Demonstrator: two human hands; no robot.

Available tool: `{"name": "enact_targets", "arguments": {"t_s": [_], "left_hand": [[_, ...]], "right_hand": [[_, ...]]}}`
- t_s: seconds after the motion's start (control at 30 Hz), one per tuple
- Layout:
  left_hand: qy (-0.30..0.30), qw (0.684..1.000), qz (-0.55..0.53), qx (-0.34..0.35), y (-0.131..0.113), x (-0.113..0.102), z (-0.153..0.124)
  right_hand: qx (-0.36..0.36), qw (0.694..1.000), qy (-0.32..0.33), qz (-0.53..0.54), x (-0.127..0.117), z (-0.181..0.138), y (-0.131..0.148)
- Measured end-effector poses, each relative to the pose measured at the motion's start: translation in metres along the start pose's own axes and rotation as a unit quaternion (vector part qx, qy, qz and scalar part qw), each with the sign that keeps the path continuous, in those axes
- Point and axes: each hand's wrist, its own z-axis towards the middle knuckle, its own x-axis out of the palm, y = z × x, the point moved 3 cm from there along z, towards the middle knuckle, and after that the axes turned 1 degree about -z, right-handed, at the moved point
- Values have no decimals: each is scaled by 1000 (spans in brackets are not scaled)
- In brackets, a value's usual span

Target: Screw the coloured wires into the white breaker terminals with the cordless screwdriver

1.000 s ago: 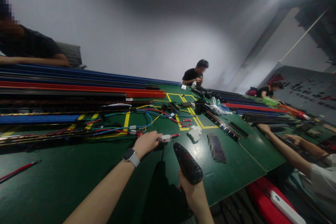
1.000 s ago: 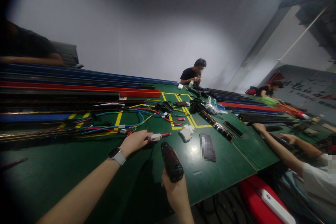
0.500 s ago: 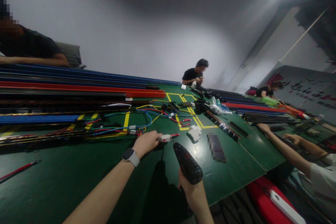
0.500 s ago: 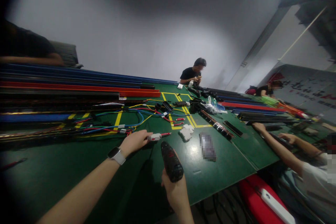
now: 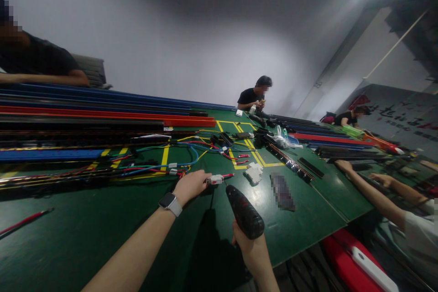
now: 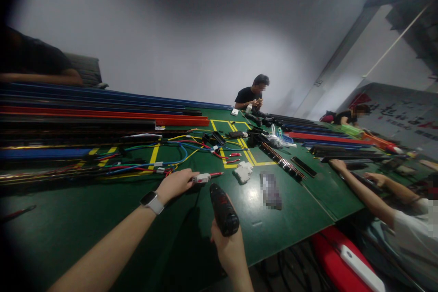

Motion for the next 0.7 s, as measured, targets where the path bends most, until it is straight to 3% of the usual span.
{"name": "enact_targets", "arguments": {"t_s": [0.7], "left_hand": [[-4, 1000, -4, 6, 0, -1, 0]], "right_hand": [[3, 1000, -4, -7, -1, -1, 4]]}}
